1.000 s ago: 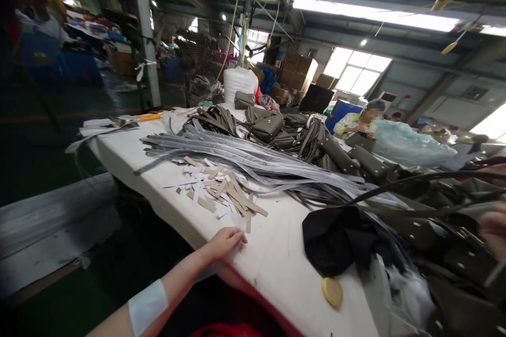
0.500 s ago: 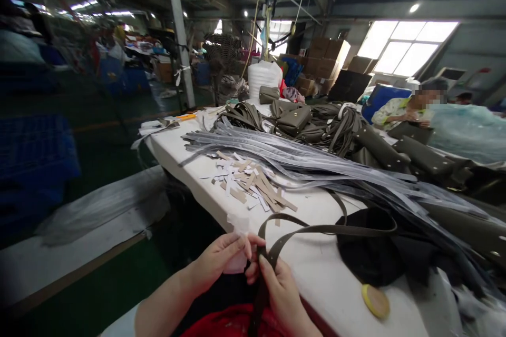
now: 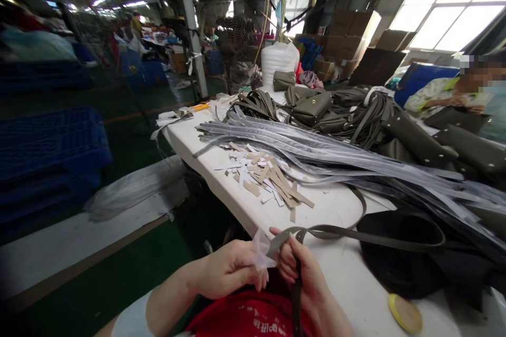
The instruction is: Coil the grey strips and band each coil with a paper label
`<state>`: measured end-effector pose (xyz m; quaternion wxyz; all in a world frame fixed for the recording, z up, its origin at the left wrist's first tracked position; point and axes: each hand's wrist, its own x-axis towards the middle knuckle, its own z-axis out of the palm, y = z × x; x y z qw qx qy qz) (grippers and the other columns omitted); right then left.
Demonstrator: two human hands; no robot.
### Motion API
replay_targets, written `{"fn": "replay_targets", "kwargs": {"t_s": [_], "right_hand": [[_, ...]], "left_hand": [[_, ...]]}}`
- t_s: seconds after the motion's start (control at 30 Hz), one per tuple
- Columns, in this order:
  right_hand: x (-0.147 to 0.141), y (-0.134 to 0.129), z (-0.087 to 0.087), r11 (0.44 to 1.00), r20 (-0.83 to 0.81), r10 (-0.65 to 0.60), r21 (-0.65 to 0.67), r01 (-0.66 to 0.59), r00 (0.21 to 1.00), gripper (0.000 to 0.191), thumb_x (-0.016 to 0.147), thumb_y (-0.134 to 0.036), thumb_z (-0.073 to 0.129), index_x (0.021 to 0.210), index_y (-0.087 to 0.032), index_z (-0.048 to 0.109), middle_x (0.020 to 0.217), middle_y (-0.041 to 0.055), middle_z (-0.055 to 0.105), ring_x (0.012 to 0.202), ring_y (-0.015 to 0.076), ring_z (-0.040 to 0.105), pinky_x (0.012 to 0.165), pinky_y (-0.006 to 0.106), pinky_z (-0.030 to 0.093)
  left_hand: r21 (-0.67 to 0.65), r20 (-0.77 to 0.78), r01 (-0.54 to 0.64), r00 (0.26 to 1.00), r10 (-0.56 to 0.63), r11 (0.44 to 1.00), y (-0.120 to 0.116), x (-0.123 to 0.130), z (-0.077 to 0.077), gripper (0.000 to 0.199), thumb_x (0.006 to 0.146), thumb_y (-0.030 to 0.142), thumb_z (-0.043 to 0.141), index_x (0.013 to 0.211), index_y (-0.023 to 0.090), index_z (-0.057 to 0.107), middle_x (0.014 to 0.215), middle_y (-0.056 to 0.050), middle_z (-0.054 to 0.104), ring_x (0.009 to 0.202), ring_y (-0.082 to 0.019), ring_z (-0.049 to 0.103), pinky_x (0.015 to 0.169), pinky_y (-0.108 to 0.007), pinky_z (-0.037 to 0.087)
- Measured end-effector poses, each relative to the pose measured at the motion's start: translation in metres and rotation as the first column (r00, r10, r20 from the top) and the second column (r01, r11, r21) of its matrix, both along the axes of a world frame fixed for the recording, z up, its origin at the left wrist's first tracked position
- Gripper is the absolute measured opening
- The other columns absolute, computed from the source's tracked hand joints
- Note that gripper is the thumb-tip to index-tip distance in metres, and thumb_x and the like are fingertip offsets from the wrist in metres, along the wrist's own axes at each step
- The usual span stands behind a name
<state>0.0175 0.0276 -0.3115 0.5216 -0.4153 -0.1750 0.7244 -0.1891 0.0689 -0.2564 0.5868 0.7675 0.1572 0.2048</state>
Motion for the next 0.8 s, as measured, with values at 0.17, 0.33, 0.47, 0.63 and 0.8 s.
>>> {"fn": "replay_targets", "kwargs": {"t_s": [0.17,0.33,0.47,0.63,0.8], "right_hand": [[0.013,0.005,0.018,0.972,0.372,-0.233,0.128,0.198,0.898,0.045,0.077,-0.052,0.074,0.100,-0.013,0.069,0.046,-0.0091,0.034,0.041,0.0050,0.025,0.037,0.017,0.018],[0.032,0.001,0.044,0.844,0.500,-0.528,0.401,0.357,0.686,0.039,0.085,-0.049,0.066,0.101,-0.013,0.071,0.055,-0.0010,0.051,0.049,0.0095,0.038,0.041,0.021,0.027],[0.034,0.003,0.052,0.771,0.390,-0.619,0.468,0.432,0.682,0.030,0.087,-0.042,0.065,0.097,-0.014,0.071,0.055,-0.0018,0.051,0.051,0.0096,0.041,0.043,0.021,0.030],[0.031,0.005,0.046,0.819,0.453,-0.553,0.449,0.357,0.699,0.032,0.087,-0.044,0.065,0.096,-0.015,0.071,0.055,-0.0015,0.051,0.051,0.0092,0.042,0.043,0.020,0.032],[0.038,0.003,0.044,0.841,0.553,-0.533,0.431,0.327,0.641,0.033,0.086,-0.047,0.065,0.094,-0.015,0.072,0.056,-0.0014,0.052,0.050,0.0083,0.041,0.040,0.019,0.031]], "left_hand": [[0.282,-0.082,-0.072,0.992,0.099,0.957,0.004,-0.005,-0.013,0.034,0.096,0.025,0.041,0.080,0.018,0.069,0.090,-0.008,0.073,0.094,-0.020,0.064,0.093,-0.032,0.044],[0.327,-0.225,-0.044,0.967,0.123,0.944,0.012,-0.020,-0.030,0.028,0.094,0.021,0.045,0.081,0.017,0.069,0.082,-0.004,0.071,0.080,-0.015,0.064,0.080,-0.023,0.047],[0.303,-0.272,0.003,0.959,0.084,0.953,0.010,-0.018,-0.035,0.027,0.094,0.022,0.047,0.081,0.018,0.070,0.075,-0.001,0.070,0.071,-0.012,0.063,0.073,-0.019,0.046],[0.287,-0.249,0.060,0.968,0.014,0.956,0.008,-0.015,-0.033,0.026,0.092,0.020,0.048,0.080,0.018,0.072,0.078,-0.003,0.071,0.072,-0.013,0.064,0.070,-0.019,0.046],[0.198,-0.150,0.052,0.988,-0.022,0.979,0.008,-0.018,-0.030,0.029,0.095,0.024,0.045,0.088,0.019,0.073,0.091,-0.007,0.073,0.086,-0.017,0.066,0.083,-0.023,0.048]]}}
